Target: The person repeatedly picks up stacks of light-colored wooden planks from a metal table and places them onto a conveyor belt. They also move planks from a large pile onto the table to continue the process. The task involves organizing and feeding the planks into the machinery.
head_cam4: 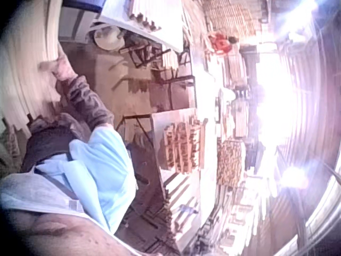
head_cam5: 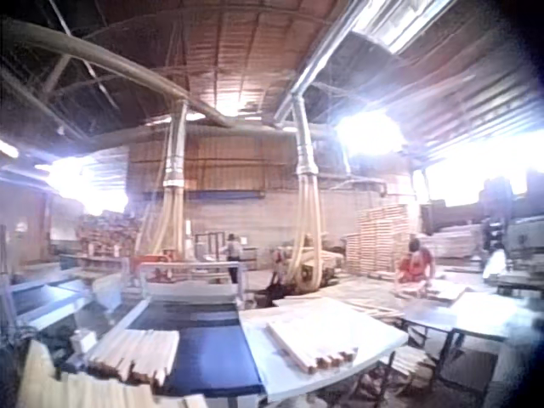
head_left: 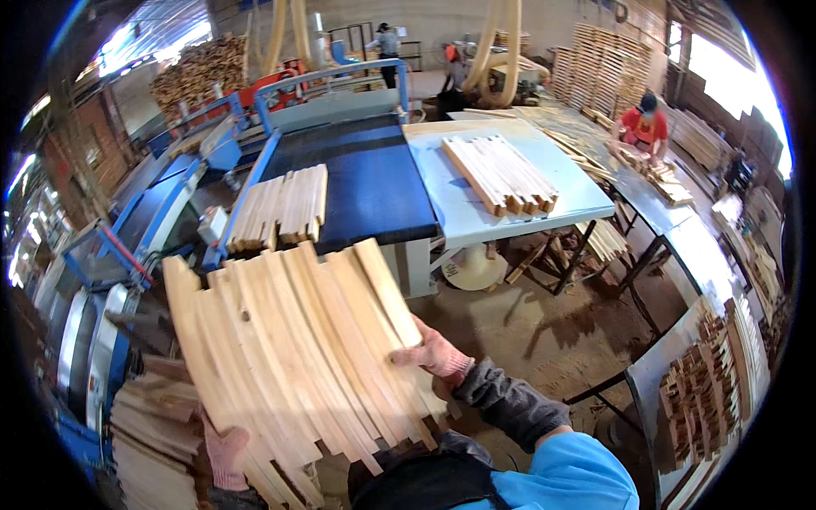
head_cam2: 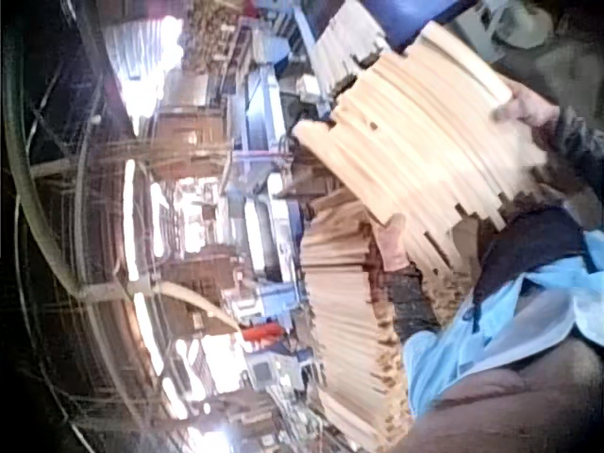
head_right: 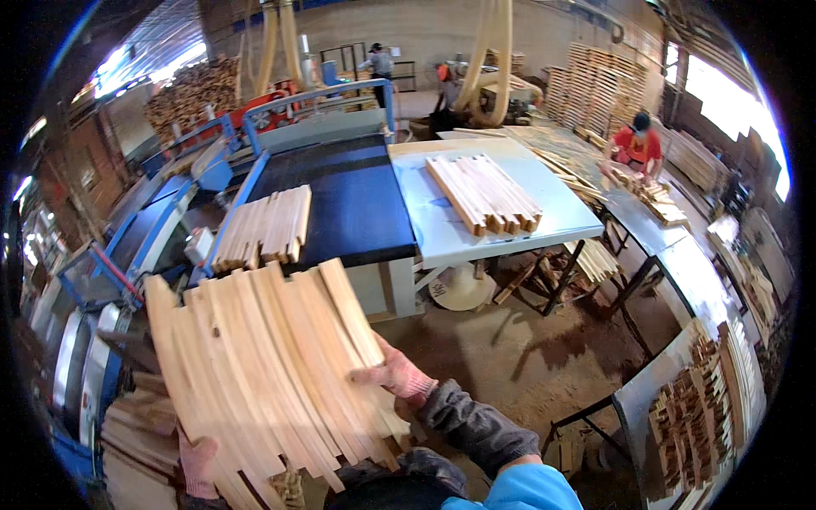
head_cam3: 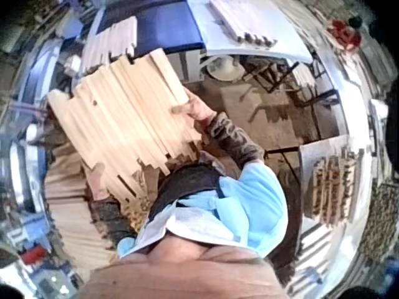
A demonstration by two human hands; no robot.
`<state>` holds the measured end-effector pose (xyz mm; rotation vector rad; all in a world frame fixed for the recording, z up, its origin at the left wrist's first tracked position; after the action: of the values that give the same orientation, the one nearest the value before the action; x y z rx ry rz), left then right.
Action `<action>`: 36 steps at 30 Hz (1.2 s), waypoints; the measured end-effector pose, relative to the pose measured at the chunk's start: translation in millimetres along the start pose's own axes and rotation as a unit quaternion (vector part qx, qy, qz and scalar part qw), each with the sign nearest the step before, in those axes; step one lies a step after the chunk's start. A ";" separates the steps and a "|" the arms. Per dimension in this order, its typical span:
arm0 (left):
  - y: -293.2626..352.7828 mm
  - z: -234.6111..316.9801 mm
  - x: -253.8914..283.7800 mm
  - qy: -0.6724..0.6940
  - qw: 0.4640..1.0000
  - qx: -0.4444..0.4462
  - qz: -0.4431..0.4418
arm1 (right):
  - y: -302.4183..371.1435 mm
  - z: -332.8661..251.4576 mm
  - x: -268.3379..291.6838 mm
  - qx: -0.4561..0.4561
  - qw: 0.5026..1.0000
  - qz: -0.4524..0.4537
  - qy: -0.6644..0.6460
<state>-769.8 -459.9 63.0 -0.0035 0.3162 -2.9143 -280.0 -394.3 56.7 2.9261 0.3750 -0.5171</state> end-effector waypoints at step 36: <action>-617.4 -212.1 -564.6 -0.558 0.707 0.180 -0.396 | -455.9 -109.4 480.1 -0.152 0.957 0.237 -0.074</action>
<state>-350.8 291.9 -1.7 -2.1825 -0.6089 -2.8760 68.9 167.5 -56.8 2.5292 -0.2457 -0.5405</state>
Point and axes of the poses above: each hand's wrist, its own y-axis away from the middle knuckle, its own x-axis out of the back of the hand, z = x × y, the point moved 10 cm from there along -y, towards the middle knuckle, and after that the axes turned 8 degrees about -x, right-handed, at the moved point
